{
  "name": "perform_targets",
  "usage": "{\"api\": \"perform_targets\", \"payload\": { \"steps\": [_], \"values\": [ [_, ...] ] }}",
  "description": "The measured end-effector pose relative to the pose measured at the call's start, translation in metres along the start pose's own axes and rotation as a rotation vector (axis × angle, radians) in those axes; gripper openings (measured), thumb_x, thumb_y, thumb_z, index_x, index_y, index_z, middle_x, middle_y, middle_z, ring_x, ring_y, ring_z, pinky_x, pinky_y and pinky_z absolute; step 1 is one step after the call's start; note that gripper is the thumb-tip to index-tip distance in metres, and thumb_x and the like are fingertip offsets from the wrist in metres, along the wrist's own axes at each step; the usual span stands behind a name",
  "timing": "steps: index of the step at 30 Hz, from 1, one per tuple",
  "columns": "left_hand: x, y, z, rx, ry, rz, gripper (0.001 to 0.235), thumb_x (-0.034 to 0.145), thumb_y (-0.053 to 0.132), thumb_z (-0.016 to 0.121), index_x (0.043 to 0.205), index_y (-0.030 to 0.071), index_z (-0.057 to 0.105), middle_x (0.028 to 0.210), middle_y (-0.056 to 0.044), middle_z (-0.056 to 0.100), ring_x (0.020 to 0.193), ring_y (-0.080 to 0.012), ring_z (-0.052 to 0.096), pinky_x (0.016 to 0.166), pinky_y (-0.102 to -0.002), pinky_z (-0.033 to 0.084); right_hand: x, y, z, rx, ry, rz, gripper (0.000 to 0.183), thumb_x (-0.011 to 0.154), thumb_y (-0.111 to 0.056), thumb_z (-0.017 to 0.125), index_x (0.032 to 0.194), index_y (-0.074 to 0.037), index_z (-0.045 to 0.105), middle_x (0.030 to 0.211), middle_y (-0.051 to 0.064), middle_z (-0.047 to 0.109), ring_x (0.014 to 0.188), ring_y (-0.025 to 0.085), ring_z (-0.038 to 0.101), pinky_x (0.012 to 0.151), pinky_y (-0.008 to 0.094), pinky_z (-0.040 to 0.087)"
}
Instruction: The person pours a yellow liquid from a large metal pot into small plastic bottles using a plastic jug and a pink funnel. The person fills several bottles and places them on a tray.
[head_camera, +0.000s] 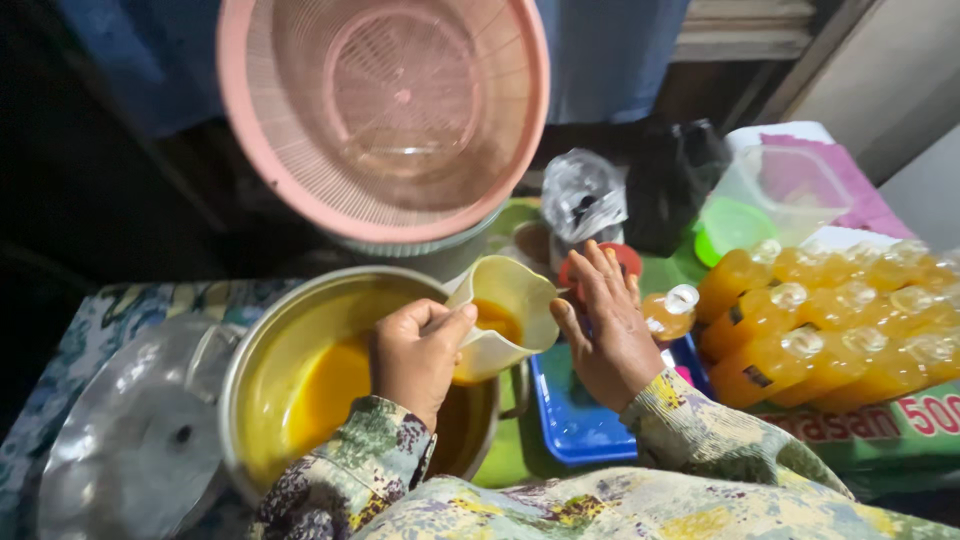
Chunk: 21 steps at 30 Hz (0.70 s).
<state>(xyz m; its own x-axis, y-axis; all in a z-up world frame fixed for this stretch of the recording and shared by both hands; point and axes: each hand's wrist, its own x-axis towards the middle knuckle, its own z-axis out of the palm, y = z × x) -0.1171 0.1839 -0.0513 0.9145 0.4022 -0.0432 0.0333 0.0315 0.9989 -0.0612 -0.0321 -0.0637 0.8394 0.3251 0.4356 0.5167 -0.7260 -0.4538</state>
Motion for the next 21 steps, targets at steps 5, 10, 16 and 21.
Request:
{"api": "perform_targets", "payload": {
  "steps": [5,10,16,21],
  "values": [
    [0.007,0.006,0.051,-0.057,-0.067,-0.050,0.024,0.082,0.017,0.080,0.069,0.000,0.070,0.062,0.002,0.065,0.053,-0.0058,0.054,0.051,-0.025,0.046,-0.005,0.042,-0.030,-0.080,0.052,0.055,0.060,0.100,-0.032,0.057,0.151,-0.005,0.040,0.162,0.024,0.033,0.153,0.042,0.023,0.121,0.056,0.018],
    [0.007,0.001,0.097,-0.082,-0.113,-0.127,0.025,0.083,0.019,0.080,0.070,0.000,0.071,0.061,0.000,0.065,0.052,-0.0067,0.054,0.052,-0.026,0.044,-0.012,0.083,-0.051,-0.097,0.079,0.095,0.060,0.099,-0.031,0.058,0.151,-0.006,0.040,0.162,0.023,0.033,0.153,0.041,0.024,0.122,0.056,0.017],
    [0.004,-0.011,0.134,0.024,-0.091,-0.095,0.024,0.082,0.020,0.080,0.069,0.001,0.072,0.059,0.000,0.064,0.050,-0.0070,0.055,0.051,-0.027,0.045,-0.018,0.130,-0.066,-0.087,0.054,0.077,0.064,0.093,-0.022,0.065,0.149,-0.003,0.040,0.160,0.025,0.033,0.151,0.043,0.025,0.122,0.053,0.017],
    [-0.002,-0.023,0.151,0.144,0.019,-0.105,0.027,0.080,0.023,0.081,0.068,0.001,0.072,0.056,-0.002,0.064,0.048,-0.0089,0.058,0.050,-0.028,0.047,-0.023,0.157,-0.062,-0.080,0.077,0.054,0.070,0.085,-0.016,0.071,0.148,-0.006,0.042,0.159,0.022,0.037,0.151,0.041,0.027,0.123,0.052,0.017]
  ]
}}
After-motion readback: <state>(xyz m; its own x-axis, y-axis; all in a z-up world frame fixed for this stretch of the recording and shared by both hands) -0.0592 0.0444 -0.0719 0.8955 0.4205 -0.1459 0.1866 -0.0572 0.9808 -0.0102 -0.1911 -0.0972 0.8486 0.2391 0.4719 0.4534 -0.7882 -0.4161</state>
